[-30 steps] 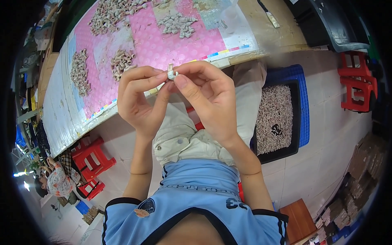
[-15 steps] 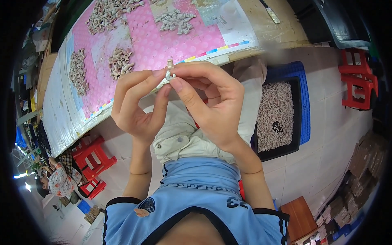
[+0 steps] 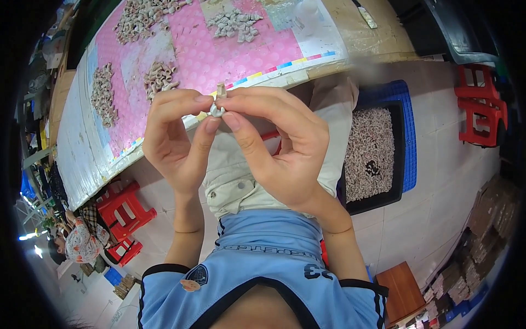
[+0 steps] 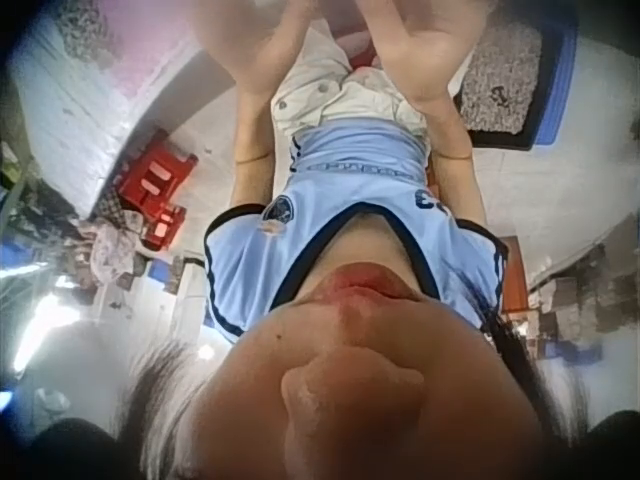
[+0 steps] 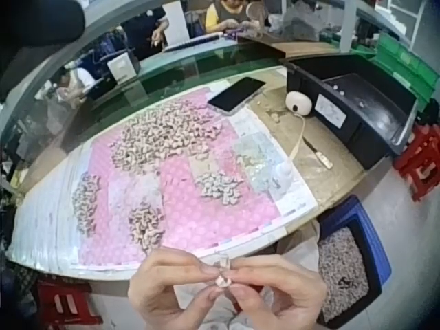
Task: Assembling small plastic components by applying adhesive and joining parts.
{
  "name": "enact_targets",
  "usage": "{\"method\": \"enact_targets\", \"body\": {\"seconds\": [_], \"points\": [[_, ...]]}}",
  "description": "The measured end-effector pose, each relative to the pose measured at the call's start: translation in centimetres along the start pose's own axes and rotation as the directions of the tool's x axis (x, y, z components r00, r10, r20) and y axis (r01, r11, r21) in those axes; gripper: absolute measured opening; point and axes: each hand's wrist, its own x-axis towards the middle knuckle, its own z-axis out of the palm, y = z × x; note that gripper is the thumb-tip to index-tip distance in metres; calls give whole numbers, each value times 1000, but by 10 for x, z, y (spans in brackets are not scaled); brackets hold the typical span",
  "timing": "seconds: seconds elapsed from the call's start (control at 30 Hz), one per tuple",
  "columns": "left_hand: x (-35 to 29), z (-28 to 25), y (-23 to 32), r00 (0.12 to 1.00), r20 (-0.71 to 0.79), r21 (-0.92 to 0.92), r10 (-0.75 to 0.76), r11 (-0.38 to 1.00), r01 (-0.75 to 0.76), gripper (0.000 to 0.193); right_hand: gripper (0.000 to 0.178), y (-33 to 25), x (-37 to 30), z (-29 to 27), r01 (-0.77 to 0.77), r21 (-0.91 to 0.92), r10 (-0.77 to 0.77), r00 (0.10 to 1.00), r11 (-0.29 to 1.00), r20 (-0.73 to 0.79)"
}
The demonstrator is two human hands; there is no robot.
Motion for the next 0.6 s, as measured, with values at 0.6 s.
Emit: {"method": "enact_targets", "body": {"seconds": [0.6], "points": [[-6,-3,-5,972,69,-428,-226,873,234,24,19,4,-5,-2,-69,108,70,998,992,-4]]}}
